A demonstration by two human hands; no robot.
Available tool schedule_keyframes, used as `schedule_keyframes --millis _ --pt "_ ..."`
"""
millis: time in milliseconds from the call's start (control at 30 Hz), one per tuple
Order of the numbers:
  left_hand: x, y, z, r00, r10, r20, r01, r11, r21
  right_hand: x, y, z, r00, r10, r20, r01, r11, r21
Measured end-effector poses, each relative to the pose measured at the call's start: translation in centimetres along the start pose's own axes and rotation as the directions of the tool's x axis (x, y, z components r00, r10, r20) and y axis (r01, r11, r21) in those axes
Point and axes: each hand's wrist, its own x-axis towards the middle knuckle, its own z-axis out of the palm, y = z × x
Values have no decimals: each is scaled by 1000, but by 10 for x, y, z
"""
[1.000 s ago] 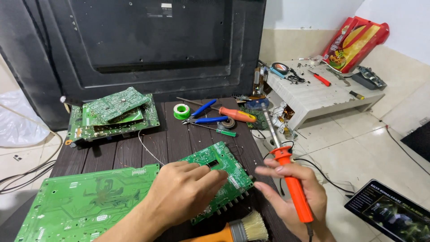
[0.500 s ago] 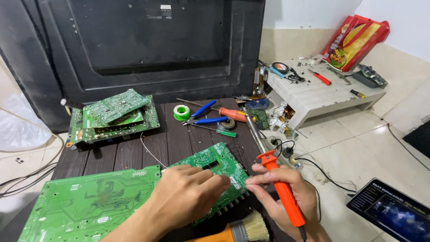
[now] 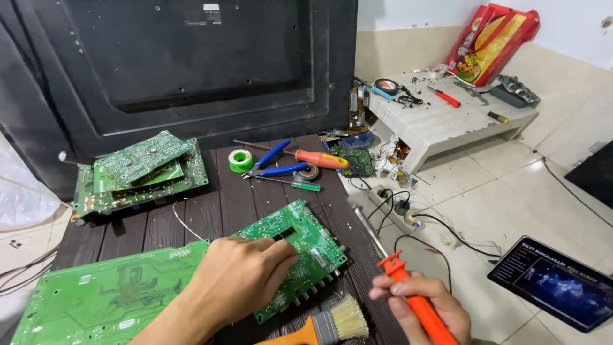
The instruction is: Soldering components onto a circuit board and cleaning it with a brush in a repair setting.
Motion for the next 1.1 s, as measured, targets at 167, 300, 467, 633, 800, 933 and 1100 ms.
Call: schedule_keyframes --millis 167,300,467,633,800,933,1100 --pt "1 -7 -6 998 -57 -35 58 998 32 -7 5 -45 994 29 108 -52 975 214" --pt "5 -4 -8 987 -161 10 162 985 -67 13 9 -73 883 -129 451 -204 759 618" --pt "2 7 7 992 -124 -16 122 988 -92 0 7 -58 976 39 215 -79 981 179" --pt "-2 11 17 997 -78 -26 78 997 -9 19 -3 -29 989 135 -55 -129 986 101" --pt "-4 11 27 997 -79 -7 79 996 40 36 10 -14 971 126 -201 -112 990 80" --pt "-2 11 28 998 -48 -41 51 996 69 46 11 -2 967 92 -238 -85 996 38" --pt "-3 11 30 998 -38 -56 42 995 85 52 18 -1 979 115 -169 -108 993 46"
